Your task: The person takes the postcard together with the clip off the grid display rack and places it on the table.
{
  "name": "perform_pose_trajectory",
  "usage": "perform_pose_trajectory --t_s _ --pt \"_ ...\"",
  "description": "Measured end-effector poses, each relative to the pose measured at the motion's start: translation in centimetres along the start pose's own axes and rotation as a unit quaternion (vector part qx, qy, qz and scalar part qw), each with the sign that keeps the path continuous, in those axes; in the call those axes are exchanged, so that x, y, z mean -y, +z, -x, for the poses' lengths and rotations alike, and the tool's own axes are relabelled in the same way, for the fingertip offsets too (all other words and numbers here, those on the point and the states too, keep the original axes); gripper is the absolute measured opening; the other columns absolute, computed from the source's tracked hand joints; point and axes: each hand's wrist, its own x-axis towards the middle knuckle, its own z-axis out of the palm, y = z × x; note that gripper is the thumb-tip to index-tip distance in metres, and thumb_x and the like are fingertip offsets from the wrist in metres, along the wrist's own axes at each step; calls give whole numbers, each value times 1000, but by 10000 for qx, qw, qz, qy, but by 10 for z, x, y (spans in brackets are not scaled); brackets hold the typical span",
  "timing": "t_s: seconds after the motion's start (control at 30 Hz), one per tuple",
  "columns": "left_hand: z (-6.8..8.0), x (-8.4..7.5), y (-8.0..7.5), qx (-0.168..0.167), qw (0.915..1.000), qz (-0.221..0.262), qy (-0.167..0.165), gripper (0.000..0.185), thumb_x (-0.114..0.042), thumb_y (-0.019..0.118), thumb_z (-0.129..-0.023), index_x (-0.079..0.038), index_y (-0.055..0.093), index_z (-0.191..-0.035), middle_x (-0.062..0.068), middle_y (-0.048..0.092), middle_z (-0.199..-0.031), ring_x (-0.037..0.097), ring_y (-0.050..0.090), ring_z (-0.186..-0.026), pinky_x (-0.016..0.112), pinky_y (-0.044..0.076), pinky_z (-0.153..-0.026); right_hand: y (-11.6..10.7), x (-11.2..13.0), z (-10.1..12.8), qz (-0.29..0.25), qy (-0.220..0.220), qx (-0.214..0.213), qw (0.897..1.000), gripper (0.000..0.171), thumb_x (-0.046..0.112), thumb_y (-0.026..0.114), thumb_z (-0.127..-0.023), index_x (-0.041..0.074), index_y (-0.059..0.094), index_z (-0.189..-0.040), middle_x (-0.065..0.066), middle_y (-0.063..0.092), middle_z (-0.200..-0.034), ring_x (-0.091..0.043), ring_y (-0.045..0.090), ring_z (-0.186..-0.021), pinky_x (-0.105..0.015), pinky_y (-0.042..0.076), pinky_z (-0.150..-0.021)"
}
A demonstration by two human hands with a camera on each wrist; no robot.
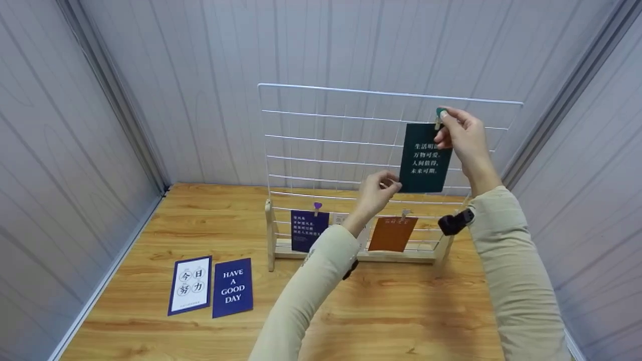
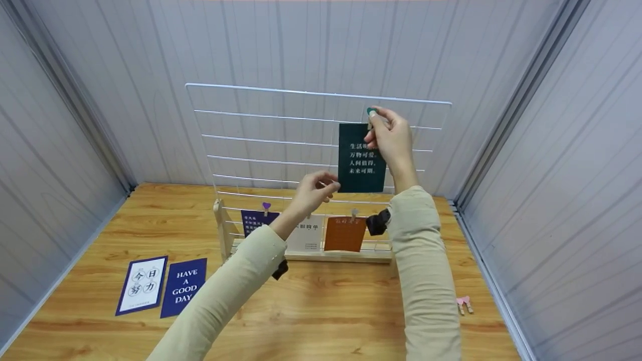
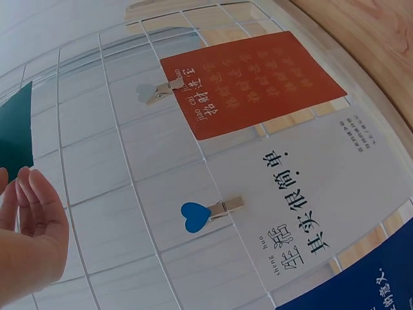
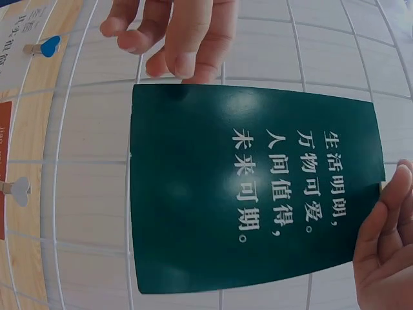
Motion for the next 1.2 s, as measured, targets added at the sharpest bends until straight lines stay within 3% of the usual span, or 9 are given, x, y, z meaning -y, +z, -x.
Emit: perform_pose_trajectory --t_s 0.4,0.7,0.97,1.2 --pt "1 -1 3 -147 9999 3 0 8 -12 59 -85 -6 61 -90 -3 57 -81 8 53 -74 18 44 -65 1 4 -2 -290 266 -287 9988 29 14 56 -87 -3 53 -110 -5 53 -61 -8 49 -44 -17 43 -44" --pt "2 -1 4 -144 9992 359 -96 5 -8 57 -86 -4 59 -89 -2 56 -76 14 59 -71 19 46 -61 7 10 -3 -241 476 -399 9978 28 13 55 -87 -4 54 -110 -5 52 -61 -8 49 -43 -16 43 -43" --pt "4 0 5 -236 9996 98 -115 5 -8 57 -86 -5 60 -89 -3 58 -74 11 59 -68 18 46 -58 10 10 -2 -342 344 -515 9975 21 9 55 -87 -4 58 -103 -5 52 -60 -7 48 -43 -14 41 -41" --pt "4 0 6 -238 9994 239 -89 5 -7 57 -85 -3 59 -88 -1 57 -75 21 61 -74 18 46 -59 8 10 -3 -433 326 -645 9964 17 8 59 -84 -3 62 -97 -4 51 -58 -6 42 -40 -14 35 -37"
